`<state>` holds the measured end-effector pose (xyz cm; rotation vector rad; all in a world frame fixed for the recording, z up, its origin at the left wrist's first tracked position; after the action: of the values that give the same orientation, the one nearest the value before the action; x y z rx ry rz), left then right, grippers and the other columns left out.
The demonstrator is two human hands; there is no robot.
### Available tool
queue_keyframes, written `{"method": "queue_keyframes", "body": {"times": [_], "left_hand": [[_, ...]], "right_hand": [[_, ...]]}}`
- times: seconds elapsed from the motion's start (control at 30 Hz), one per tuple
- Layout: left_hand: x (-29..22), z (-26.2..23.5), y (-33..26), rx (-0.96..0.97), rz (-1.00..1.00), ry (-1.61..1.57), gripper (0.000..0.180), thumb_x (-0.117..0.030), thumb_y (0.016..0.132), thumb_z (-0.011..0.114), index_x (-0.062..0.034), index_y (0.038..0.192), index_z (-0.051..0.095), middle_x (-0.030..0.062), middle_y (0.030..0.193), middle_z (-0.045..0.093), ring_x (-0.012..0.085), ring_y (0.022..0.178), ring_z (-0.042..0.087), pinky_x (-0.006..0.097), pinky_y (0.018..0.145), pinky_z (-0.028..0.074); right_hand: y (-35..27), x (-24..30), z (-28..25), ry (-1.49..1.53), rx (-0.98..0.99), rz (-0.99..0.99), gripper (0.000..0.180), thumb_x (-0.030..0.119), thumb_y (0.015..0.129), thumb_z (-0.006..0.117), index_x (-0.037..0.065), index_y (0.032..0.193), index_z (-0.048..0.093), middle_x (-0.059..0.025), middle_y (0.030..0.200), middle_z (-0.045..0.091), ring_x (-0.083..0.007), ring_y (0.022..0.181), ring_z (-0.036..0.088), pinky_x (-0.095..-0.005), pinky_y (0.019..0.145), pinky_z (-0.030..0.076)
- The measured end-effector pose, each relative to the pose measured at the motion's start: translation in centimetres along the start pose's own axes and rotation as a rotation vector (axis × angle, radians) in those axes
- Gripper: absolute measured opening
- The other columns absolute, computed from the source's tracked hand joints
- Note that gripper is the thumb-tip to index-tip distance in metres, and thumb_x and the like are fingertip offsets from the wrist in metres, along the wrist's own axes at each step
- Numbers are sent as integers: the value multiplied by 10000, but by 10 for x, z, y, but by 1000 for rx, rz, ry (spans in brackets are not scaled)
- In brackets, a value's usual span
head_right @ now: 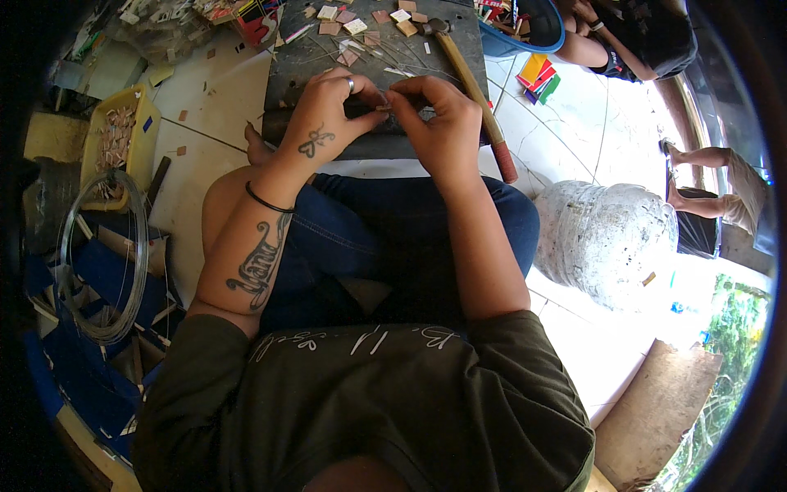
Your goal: The person sits on the floor and repeatedly hammers small wire pins into wooden blocks using a hammer. They pick up pins, position them on the blocks, and strike them with the hammer, then place the finished pieces into a nearby bag.
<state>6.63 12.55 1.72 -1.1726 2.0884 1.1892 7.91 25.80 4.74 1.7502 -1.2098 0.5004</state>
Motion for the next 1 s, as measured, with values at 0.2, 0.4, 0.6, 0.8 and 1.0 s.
{"method": "queue_keyframes", "body": {"times": [0.2,0.4,0.6,0.8,1.0], "left_hand": [[0,0,0,-3,4,-11,123,-159,707,752,-100,798,691,9,763,707,210,822,634,391,823,436],[-2,-2,-1,-24,33,-6,137,-156,704,753,-96,811,692,7,748,704,212,799,633,391,806,450],[-8,-3,1,-45,73,11,165,-135,706,755,-59,836,688,48,777,683,237,805,634,377,775,464],[-12,-2,1,-64,86,-105,141,-84,774,721,14,859,667,107,808,651,269,776,640,328,680,489],[-19,-4,0,-156,128,-124,120,-98,760,721,-14,740,637,104,711,583,292,674,595,367,615,464]], "right_hand": [[0,0,0,6,8,2,81,31,786,723,-5,852,692,-108,791,693,-169,715,670,-278,669,521],[2,11,2,-37,35,-76,81,36,787,715,-7,846,682,-120,782,683,-205,710,675,-295,660,523],[7,12,6,-84,81,-53,95,49,775,723,-1,843,679,-121,771,676,-222,705,675,-307,650,522],[6,8,6,-78,77,-67,132,102,781,742,6,853,685,-114,778,677,-222,714,676,-317,661,525],[0,-15,-40,-821,-16,-40,467,342,820,725,17,1135,608,-170,1038,632,-308,897,646,-392,784,515]]}}
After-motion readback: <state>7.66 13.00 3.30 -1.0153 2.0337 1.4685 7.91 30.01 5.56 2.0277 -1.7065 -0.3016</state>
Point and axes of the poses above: each hand's wrist, its own y-axis towards the middle knuckle, its own z-axis out of the palm, x = y × z, the point moved 10 cm from there along y, towards the middle knuckle
